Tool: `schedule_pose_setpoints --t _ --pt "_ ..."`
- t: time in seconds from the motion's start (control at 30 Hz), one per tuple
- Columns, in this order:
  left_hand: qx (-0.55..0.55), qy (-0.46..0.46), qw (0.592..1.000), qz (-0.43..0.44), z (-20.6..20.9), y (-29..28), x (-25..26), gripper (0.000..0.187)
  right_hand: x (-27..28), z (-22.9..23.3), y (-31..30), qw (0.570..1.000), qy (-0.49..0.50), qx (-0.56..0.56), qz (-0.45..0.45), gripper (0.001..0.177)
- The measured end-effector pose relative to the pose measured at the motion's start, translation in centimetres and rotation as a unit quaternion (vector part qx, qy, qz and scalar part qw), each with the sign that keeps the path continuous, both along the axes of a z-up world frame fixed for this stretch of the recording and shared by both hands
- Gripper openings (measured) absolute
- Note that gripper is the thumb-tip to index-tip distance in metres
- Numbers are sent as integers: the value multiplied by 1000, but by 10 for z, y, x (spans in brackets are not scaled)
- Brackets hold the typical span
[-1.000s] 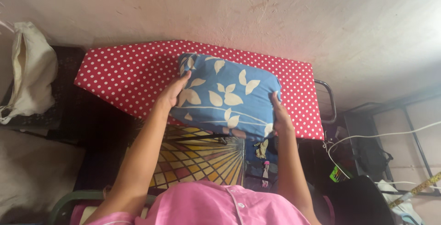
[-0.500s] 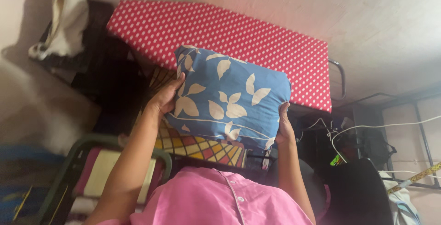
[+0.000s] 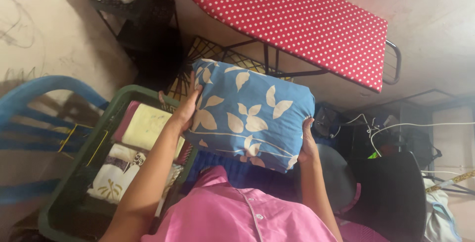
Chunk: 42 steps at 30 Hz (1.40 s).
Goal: The person folds a blue patterned sheet on a red polka-dotted ironing board, then places the folded sheet into a green laundry basket. The person also briefly handles a white patterned cloth before folding the blue sheet.
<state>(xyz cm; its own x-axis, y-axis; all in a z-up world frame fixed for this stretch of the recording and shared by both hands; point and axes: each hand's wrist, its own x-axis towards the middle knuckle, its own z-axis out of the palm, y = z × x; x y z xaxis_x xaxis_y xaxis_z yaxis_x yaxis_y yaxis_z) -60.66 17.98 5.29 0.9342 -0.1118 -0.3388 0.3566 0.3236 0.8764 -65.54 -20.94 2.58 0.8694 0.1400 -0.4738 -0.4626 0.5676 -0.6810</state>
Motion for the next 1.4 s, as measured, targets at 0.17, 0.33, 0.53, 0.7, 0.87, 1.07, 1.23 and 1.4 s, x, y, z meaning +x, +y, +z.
schedule_pose_setpoints --t 0.17,0.33,0.53,0.7,0.87,1.07,1.23,1.4 --pt "-46 69 996 -28 1 23 -37 70 -50 -6 18 1000 0 -21 -20 102" --pt "-115 67 991 -31 -17 53 -68 59 -96 -13 47 998 26 -21 -59 97" --pt "-148 71 986 -24 -42 99 -113 52 -169 -26 102 997 35 6 -72 94" --pt "-153 120 981 -12 -61 126 -150 47 -216 -24 131 996 41 13 -85 93" --pt "-190 158 969 2 -85 137 -195 42 -269 -26 149 993 74 2 -96 92" --pt "-200 157 967 28 -104 146 -264 37 -326 -39 148 994 73 25 -74 89" --pt "-196 127 970 61 -125 146 -317 29 -349 -64 151 991 112 -11 -72 82" --pt "-137 133 979 73 -167 174 -339 24 -372 -99 170 992 85 79 -47 64"
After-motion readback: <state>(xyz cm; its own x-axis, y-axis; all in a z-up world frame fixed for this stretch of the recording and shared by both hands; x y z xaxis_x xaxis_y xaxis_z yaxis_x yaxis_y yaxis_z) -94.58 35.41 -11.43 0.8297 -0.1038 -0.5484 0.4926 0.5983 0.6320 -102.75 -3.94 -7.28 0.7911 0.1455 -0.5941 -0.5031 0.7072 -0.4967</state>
